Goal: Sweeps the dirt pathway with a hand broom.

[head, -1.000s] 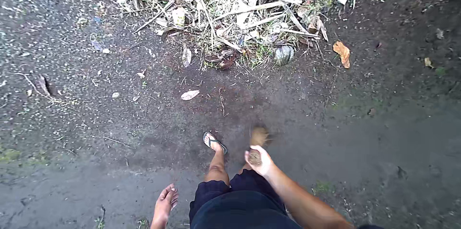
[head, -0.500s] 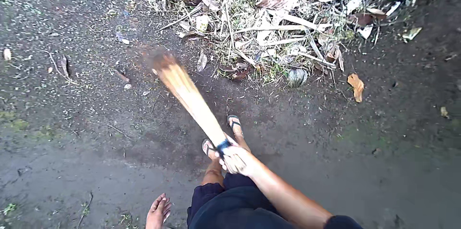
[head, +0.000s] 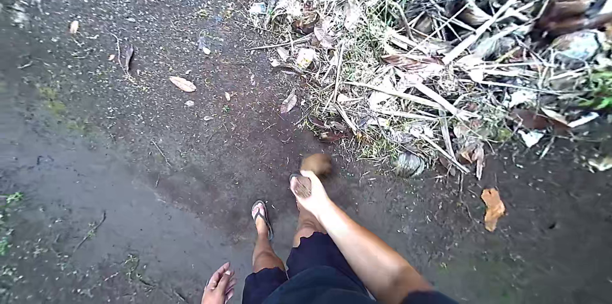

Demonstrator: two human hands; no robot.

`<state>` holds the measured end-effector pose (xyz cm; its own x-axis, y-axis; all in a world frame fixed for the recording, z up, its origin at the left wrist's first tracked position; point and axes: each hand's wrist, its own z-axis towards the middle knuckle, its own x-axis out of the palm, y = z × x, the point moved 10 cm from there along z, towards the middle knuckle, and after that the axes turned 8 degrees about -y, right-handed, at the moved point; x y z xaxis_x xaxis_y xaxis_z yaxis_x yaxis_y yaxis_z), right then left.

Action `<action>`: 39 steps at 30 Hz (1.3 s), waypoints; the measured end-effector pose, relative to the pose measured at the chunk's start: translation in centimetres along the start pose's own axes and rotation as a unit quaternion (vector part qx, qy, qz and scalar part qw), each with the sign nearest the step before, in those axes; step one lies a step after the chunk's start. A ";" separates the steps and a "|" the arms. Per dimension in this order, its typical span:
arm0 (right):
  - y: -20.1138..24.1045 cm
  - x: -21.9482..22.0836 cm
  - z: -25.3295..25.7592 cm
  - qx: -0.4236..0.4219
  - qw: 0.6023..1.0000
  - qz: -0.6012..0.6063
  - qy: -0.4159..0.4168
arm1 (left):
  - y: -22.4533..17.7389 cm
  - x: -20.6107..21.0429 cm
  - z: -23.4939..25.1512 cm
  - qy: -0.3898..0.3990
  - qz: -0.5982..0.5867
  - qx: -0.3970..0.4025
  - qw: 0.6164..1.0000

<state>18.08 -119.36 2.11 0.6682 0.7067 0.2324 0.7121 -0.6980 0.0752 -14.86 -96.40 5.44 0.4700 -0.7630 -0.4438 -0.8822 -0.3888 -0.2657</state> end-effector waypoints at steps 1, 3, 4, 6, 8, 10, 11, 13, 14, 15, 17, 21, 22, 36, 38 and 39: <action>0.4 4.3 0.2 0.015 0.999 -0.014 0.041 | 0.2 0.1 -0.7 -0.009 -0.005 -0.002 1.000; 1.4 10.3 1.4 0.020 0.988 -0.076 0.132 | 0.4 0.1 -1.8 -0.025 -0.012 -0.006 1.000; 1.8 11.6 2.1 0.010 0.976 -0.136 0.172 | 0.7 0.1 -2.4 -0.030 -0.014 -0.010 0.999; 1.7 11.6 3.0 -0.016 0.937 -0.286 0.201 | 1.1 0.0 -3.2 -0.042 -0.025 -0.015 0.999; 0.0 8.8 2.9 -0.031 0.889 -0.420 0.179 | 2.2 -0.2 -4.2 -0.055 -0.033 -0.030 0.997; -2.3 4.8 1.2 -0.032 0.846 -0.503 0.176 | 2.9 0.0 -4.8 -0.061 -0.042 -0.041 0.996; -3.5 2.5 -0.2 -0.004 0.837 -0.516 0.179 | 3.1 0.2 -5.0 -0.065 -0.050 -0.042 0.996; -6.3 -2.8 -3.8 0.123 0.839 -0.501 0.173 | 3.5 0.4 -5.7 -0.073 -0.066 -0.045 0.994; -7.5 -5.3 -5.8 0.198 0.837 -0.483 0.164 | 3.7 0.4 -6.2 -0.075 -0.071 -0.048 0.994; -8.7 -7.4 -7.5 0.264 0.832 -0.465 0.150 | 3.8 0.4 -6.8 -0.077 -0.074 -0.049 0.993; -11.1 -10.8 -9.1 0.358 0.814 -0.444 0.110 | 3.8 0.4 -7.6 -0.087 -0.080 -0.053 0.992; -15.3 -15.9 -5.4 0.432 0.777 -0.458 0.001 | 4.6 0.0 -8.0 -0.105 -0.095 -0.062 0.988; -15.1 -15.9 -4.1 0.421 0.768 -0.483 -0.011 | 4.8 -0.2 -7.9 -0.109 -0.097 -0.062 0.987; 5.2 11.1 3.7 -0.148 0.744 -0.641 0.113 | 6.8 0.0 -7.0 -0.107 -0.136 -0.067 0.983; 2.2 7.8 -0.3 -0.095 0.776 -0.609 0.133 | 7.3 0.4 -6.9 -0.101 -0.142 -0.069 0.982; 0.6 5.8 -2.4 -0.039 0.802 -0.580 0.141 | 7.5 0.6 -6.6 -0.098 -0.142 -0.073 0.982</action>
<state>21.83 -115.93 5.79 -0.5159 0.8393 0.1716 0.7963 0.3959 0.4574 -21.42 -103.24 8.83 0.6814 -0.5046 -0.5301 -0.7033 -0.6519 -0.2835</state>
